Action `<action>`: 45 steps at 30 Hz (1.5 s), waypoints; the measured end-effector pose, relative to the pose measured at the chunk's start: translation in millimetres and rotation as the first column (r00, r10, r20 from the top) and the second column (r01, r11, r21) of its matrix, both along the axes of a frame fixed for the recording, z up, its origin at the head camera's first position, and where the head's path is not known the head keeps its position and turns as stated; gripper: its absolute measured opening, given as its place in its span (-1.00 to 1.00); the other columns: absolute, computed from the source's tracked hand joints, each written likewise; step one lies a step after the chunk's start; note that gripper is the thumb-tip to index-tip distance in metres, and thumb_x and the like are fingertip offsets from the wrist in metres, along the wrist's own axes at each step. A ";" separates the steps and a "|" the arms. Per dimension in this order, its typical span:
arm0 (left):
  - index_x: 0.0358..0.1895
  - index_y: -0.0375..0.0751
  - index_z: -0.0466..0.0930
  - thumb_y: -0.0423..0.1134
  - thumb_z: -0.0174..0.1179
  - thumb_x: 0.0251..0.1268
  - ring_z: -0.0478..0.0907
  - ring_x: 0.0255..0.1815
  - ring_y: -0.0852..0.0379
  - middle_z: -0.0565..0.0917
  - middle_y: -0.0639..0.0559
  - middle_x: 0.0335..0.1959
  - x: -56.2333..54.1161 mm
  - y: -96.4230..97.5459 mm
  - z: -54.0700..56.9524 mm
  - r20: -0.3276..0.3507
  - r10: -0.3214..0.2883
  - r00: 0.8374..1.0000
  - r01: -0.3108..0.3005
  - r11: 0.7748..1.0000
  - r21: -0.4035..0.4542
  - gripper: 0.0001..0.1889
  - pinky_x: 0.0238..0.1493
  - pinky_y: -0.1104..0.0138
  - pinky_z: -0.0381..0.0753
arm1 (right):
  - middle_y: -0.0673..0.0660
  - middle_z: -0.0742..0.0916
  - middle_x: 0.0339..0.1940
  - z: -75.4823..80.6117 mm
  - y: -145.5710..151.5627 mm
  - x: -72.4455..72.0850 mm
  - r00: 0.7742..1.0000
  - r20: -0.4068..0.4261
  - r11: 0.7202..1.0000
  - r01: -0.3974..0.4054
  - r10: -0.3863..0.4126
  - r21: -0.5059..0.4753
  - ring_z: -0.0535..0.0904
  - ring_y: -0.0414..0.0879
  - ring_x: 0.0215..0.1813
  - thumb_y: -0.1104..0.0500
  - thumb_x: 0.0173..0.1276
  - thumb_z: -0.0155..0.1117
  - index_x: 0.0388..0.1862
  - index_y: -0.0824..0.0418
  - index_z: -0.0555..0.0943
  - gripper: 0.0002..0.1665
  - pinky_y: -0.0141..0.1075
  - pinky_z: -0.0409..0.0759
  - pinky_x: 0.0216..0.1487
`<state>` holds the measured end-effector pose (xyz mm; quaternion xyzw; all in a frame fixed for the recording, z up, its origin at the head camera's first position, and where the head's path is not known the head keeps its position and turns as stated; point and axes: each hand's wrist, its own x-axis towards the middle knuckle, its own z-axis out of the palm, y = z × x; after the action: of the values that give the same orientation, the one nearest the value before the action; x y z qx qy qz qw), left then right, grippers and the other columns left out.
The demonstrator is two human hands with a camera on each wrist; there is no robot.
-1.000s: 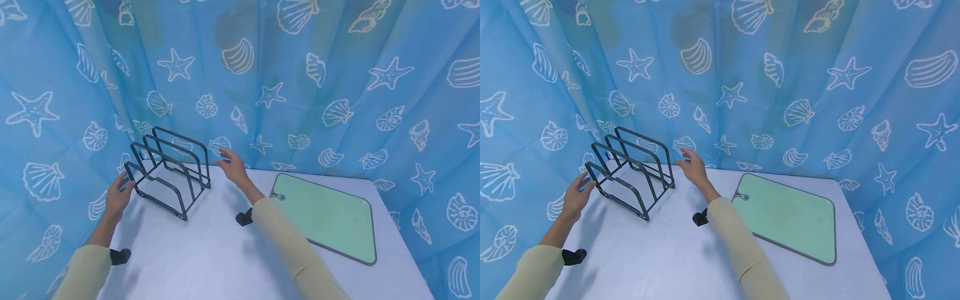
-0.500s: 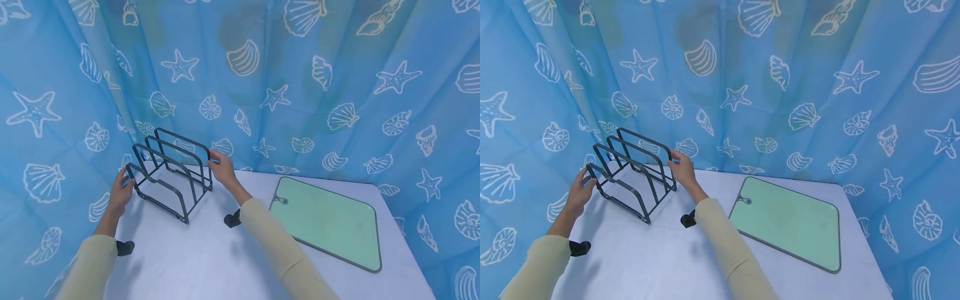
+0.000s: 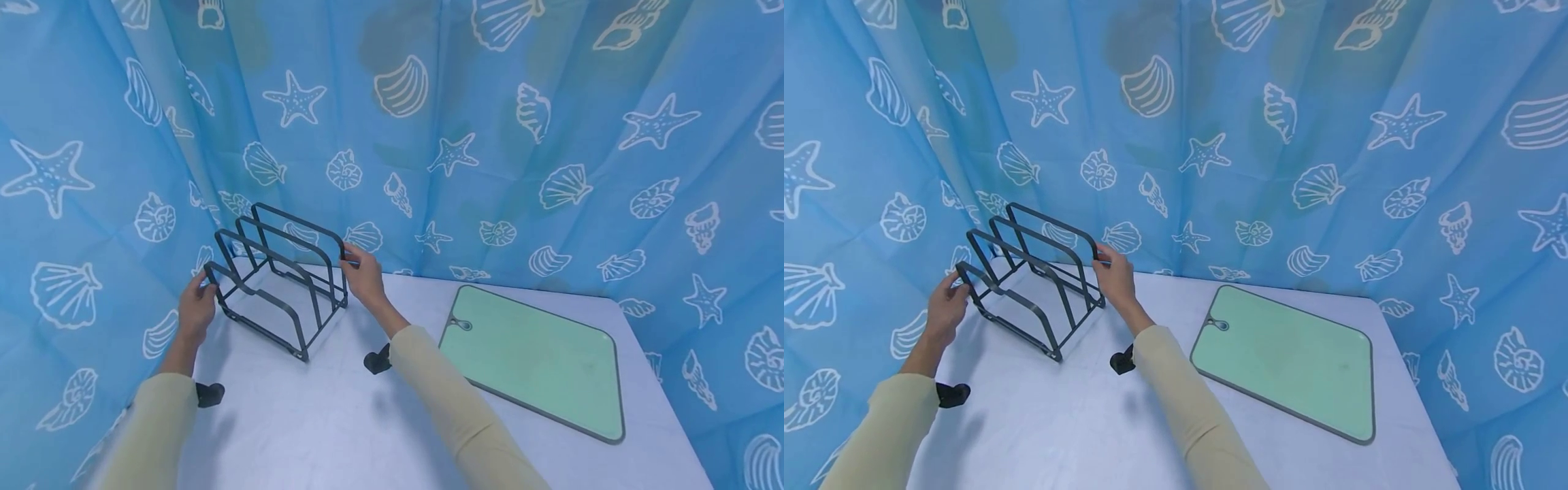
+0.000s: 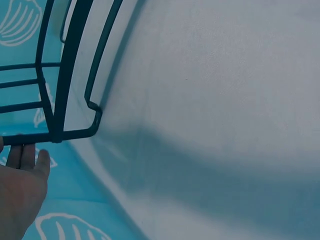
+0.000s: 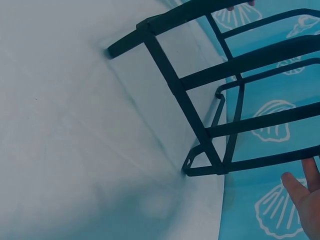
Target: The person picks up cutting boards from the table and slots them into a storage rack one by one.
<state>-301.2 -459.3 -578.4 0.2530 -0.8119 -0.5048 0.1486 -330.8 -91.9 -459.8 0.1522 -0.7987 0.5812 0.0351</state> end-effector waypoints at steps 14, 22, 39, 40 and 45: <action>0.38 0.01 0.48 -0.19 -0.16 0.61 0.43 0.22 -0.07 0.52 -0.20 0.24 43.8 53.0 75.9 -0.072 0.037 0.997 -0.033 0.998 0.058 -0.59 0.07 0.17 0.55 | 0.15 0.72 0.03 -8.4 -6.2 4.4 0.997 -0.063 0.999 0.038 -0.041 -0.037 0.62 -0.05 0.12 0.28 0.53 0.15 0.40 0.16 0.47 -0.51 -0.32 0.61 0.04; 0.39 0.10 0.46 -0.11 -0.18 0.64 0.45 0.26 -0.23 0.54 -0.27 0.22 14.5 14.6 22.0 -0.112 -0.052 0.992 0.051 0.999 -0.017 -0.60 0.19 -0.14 0.48 | 0.14 0.72 0.02 -10.2 3.0 3.2 0.995 -0.079 0.997 0.052 -0.056 -0.052 0.63 -0.04 0.10 0.27 0.54 0.14 0.42 0.16 0.45 -0.50 -0.29 0.63 -0.04; 0.43 -0.11 0.33 -0.14 -0.16 0.66 0.37 0.32 -0.38 0.42 -0.36 0.29 43.4 42.7 60.4 -0.126 -0.306 0.944 0.310 0.950 0.015 -0.59 0.17 -0.22 0.40 | 0.19 0.73 0.04 9.7 44.7 6.1 0.983 -0.181 1.000 0.023 -0.023 0.000 0.63 0.02 0.11 0.24 0.56 0.12 0.44 0.21 0.42 -0.50 -0.15 0.62 0.04; 0.43 -0.18 0.30 -0.18 -0.17 0.66 0.35 0.33 -0.42 0.39 -0.40 0.31 54.8 54.1 76.2 -0.122 -0.327 0.937 0.331 0.943 0.018 -0.59 0.18 -0.23 0.39 | 0.20 0.73 0.04 9.7 47.2 6.5 0.982 -0.189 1.000 0.022 -0.021 0.004 0.63 0.02 0.11 0.24 0.56 0.12 0.44 0.20 0.42 -0.49 -0.14 0.62 0.05; 0.42 -0.36 0.23 -0.31 -0.20 0.65 0.29 0.34 -0.50 0.31 -0.54 0.33 89.1 84.1 112.7 -0.120 -0.405 0.907 0.410 0.912 0.023 -0.60 0.19 -0.24 0.36 | 0.19 0.73 0.03 9.5 59.9 9.7 0.981 -0.193 1.000 0.012 -0.011 0.007 0.64 0.00 0.10 0.22 0.57 0.11 0.43 0.16 0.45 -0.52 -0.16 0.63 0.05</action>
<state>-212.1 -375.2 -465.7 0.0527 -0.8250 -0.5571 0.0794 -321.1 -32.0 -450.3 0.2034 -0.7947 0.5602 0.1153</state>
